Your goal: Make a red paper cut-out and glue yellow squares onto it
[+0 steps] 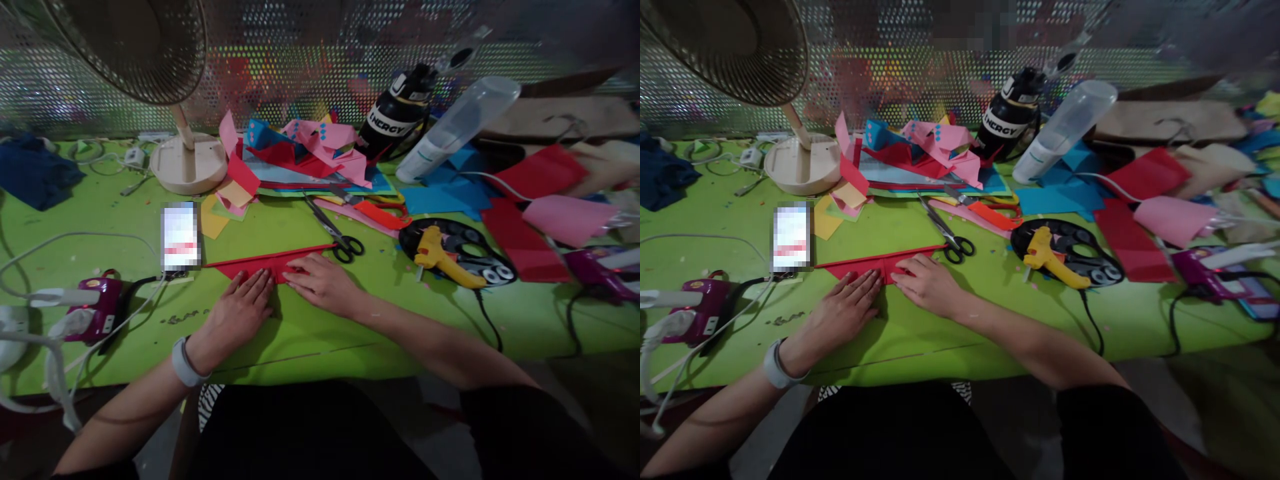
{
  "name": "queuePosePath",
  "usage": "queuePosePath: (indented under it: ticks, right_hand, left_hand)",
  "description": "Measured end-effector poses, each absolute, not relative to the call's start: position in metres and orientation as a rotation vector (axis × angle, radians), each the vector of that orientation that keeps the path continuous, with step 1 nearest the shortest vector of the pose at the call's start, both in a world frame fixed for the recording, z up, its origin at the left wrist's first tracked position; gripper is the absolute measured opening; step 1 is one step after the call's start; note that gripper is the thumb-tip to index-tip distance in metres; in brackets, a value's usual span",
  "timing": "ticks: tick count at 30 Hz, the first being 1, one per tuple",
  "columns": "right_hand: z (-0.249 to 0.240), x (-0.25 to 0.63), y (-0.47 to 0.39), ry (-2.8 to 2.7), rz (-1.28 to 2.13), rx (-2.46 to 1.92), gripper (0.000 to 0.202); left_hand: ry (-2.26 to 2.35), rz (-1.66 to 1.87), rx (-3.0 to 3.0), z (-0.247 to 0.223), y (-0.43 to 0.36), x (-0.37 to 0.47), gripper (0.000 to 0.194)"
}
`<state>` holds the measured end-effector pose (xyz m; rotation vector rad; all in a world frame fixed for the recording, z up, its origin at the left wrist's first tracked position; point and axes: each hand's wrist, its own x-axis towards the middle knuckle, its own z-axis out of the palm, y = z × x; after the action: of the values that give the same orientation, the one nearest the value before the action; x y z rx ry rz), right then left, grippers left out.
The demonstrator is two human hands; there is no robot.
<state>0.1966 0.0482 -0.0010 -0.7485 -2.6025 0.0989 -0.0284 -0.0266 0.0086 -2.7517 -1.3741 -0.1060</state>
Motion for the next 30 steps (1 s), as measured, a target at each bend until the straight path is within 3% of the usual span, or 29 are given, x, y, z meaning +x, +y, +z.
queuePosePath:
  ticks: [30]
  right_hand:
    - [-0.0013,0.1962,0.0478,-2.598,0.066,-0.737,0.024]
  left_hand:
    - [-1.381,-0.116,-2.705,0.0108,-0.0285,-0.0227,0.055]
